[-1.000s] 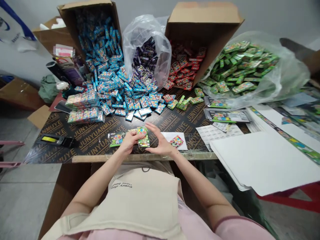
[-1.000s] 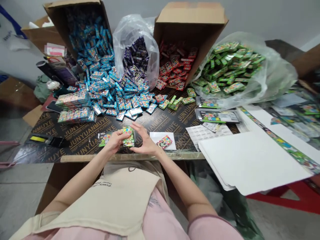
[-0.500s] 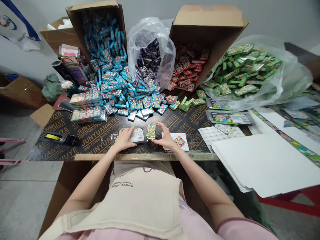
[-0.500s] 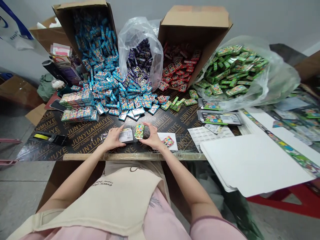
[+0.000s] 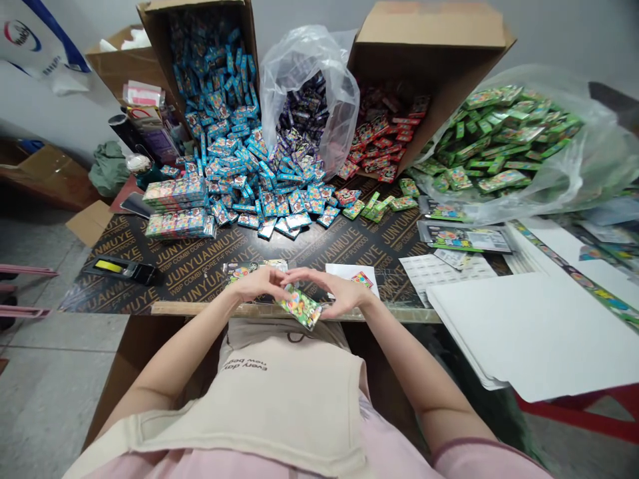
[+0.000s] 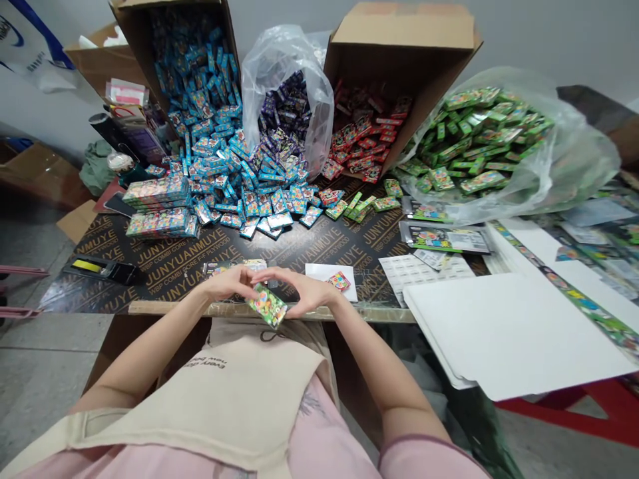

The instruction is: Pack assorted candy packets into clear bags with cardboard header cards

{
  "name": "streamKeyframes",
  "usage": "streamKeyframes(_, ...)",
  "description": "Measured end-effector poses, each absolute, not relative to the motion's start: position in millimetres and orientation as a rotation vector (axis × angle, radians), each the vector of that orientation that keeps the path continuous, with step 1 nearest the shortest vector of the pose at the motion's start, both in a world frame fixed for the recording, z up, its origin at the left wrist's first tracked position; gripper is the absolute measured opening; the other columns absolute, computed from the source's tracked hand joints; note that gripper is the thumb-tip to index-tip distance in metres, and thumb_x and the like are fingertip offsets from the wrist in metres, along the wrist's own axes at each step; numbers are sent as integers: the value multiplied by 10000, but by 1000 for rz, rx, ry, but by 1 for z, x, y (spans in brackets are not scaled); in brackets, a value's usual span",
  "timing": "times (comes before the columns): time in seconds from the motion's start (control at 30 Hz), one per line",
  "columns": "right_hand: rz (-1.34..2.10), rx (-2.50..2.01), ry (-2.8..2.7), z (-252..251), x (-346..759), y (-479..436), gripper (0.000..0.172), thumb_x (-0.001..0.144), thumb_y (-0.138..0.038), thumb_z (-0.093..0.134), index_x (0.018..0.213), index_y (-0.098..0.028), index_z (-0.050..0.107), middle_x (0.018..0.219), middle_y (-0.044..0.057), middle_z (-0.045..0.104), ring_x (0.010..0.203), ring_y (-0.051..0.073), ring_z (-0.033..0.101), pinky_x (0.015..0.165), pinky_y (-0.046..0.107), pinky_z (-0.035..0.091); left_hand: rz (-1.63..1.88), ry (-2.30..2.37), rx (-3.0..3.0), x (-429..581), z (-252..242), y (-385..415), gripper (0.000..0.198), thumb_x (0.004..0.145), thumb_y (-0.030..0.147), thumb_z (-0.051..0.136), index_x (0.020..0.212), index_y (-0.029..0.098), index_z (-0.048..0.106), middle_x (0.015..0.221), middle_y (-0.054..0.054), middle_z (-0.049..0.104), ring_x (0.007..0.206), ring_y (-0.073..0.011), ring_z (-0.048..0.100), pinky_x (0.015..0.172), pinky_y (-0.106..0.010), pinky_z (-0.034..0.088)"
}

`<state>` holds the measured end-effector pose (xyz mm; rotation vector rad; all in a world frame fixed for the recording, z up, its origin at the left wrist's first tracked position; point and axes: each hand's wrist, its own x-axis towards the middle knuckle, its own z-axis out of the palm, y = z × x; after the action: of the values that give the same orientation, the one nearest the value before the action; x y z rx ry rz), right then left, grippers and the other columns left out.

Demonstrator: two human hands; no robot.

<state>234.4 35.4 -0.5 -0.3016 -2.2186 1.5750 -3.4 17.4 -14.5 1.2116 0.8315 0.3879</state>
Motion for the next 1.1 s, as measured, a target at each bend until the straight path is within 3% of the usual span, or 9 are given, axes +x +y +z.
streamKeyframes(0.17,1454,-634,-2004,-13,237,46,673,748,-574,643,1310,-223,530,1303,108,585,1248,278,519,1076,463,365,376,899,955,5,-19,14,356,469,247,866,670,141,592,563,8,646,488,-123,617,491,-214,484)
streamKeyframes(0.27,1034,-1033,-1774,-30,235,43,692,780,-526,639,1384,-257,436,1398,103,500,1319,281,442,1109,494,308,727,1104,723,9,-27,16,427,477,282,868,684,153,518,585,-12,670,528,-162,675,504,-224,512)
streamKeyframes(0.37,878,-1036,-1903,-38,224,35,908,681,-499,746,1448,-267,320,1484,104,387,1364,310,368,1112,502,296,869,1151,588,16,-31,17,467,468,298,877,694,156,494,631,-29,692,553,-168,689,545,-244,536)
streamKeyframes(0.47,719,-1025,-2060,-37,214,30,878,658,-423,757,1424,-282,351,1416,92,460,1304,329,418,1087,508,300,845,1123,646,22,-33,14,460,504,353,869,739,148,531,680,-48,704,576,-164,686,594,-278,550)
streamKeyframes(0.57,563,-1077,-2045,-39,214,34,779,673,-347,708,1381,-264,395,1304,98,543,1201,326,493,1039,498,322,826,1197,1001,13,-35,14,462,643,489,771,888,131,612,808,-95,713,756,-221,701,747,-378,553)
streamKeyframes(0.67,464,-1171,-2043,-52,224,40,748,663,-302,694,1356,-241,418,1267,110,559,1173,334,504,1019,507,310,713,1427,1700,-10,-43,18,752,573,461,823,1218,163,576,1153,-144,643,1175,-339,553,1028,-514,386)
streamKeyframes(0.77,474,-1226,-2138,-71,230,41,733,656,-291,711,1335,-242,441,1261,109,566,1185,338,500,1028,531,279,354,1504,2175,-31,-56,23,1074,491,348,871,1434,211,375,1270,-149,555,1259,-371,445,1097,-567,243)
streamKeyframes(0.93,749,-1160,-2173,-86,227,35,835,621,-287,771,1367,-234,400,1300,117,561,1224,327,501,1067,561,246,330,1442,2221,-38,-71,25,1129,565,304,815,1505,168,203,1216,-144,552,1152,-338,495,1018,-481,367)
streamKeyframes(1.1,1250,-894,-1988,-82,229,43,932,620,-362,818,1414,-248,344,1392,124,507,1312,282,458,1109,483,289,465,1327,2152,-35,-65,22,1119,551,307,826,1495,191,235,1214,-121,530,1142,-317,495,1020,-460,378)
